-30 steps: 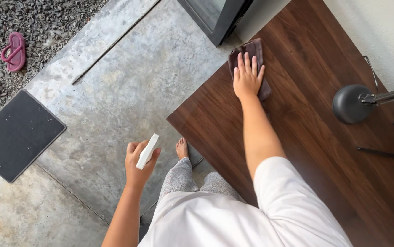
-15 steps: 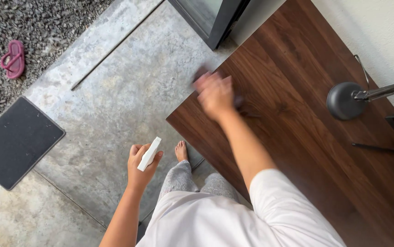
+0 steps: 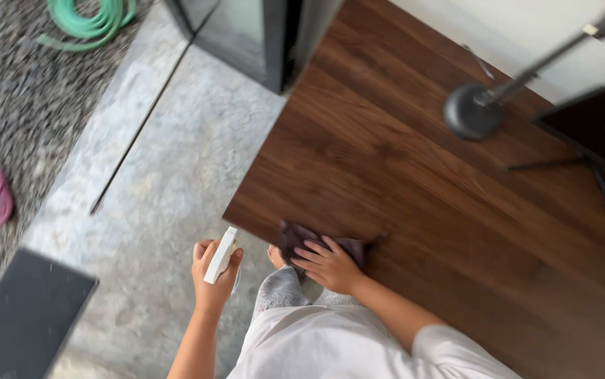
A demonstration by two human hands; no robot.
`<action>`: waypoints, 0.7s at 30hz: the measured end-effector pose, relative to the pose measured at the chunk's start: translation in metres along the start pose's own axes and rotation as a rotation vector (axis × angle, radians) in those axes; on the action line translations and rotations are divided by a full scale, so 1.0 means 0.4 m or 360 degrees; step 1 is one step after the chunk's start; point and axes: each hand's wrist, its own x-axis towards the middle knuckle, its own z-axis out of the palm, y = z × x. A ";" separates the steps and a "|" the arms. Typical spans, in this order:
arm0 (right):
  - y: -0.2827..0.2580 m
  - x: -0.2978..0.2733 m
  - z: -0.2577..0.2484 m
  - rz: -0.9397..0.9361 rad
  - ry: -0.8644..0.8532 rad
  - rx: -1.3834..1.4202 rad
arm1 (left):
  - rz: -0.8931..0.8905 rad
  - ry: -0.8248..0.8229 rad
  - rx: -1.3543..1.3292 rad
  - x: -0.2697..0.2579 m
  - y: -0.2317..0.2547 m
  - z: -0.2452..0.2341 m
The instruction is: Cleaning a wooden desk and a computer monitor using a cleaning spray and a cloth.
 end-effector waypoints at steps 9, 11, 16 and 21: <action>0.300 -0.058 -0.142 0.0754 0.0267 -0.0324 | 0.0390 -0.0104 -0.0242 0.170 0.114 0.150; 0.408 0.034 -0.190 0.0763 0.0312 -0.0362 | 0.0420 -0.0137 -0.0241 0.191 0.102 0.205; 0.759 0.232 -0.310 0.0895 0.0428 -0.0508 | 0.0505 -0.0078 -0.0293 0.256 0.089 0.322; 1.095 0.350 -0.453 0.1920 0.0708 -0.0377 | 0.0506 0.0010 -0.0211 0.279 0.032 0.393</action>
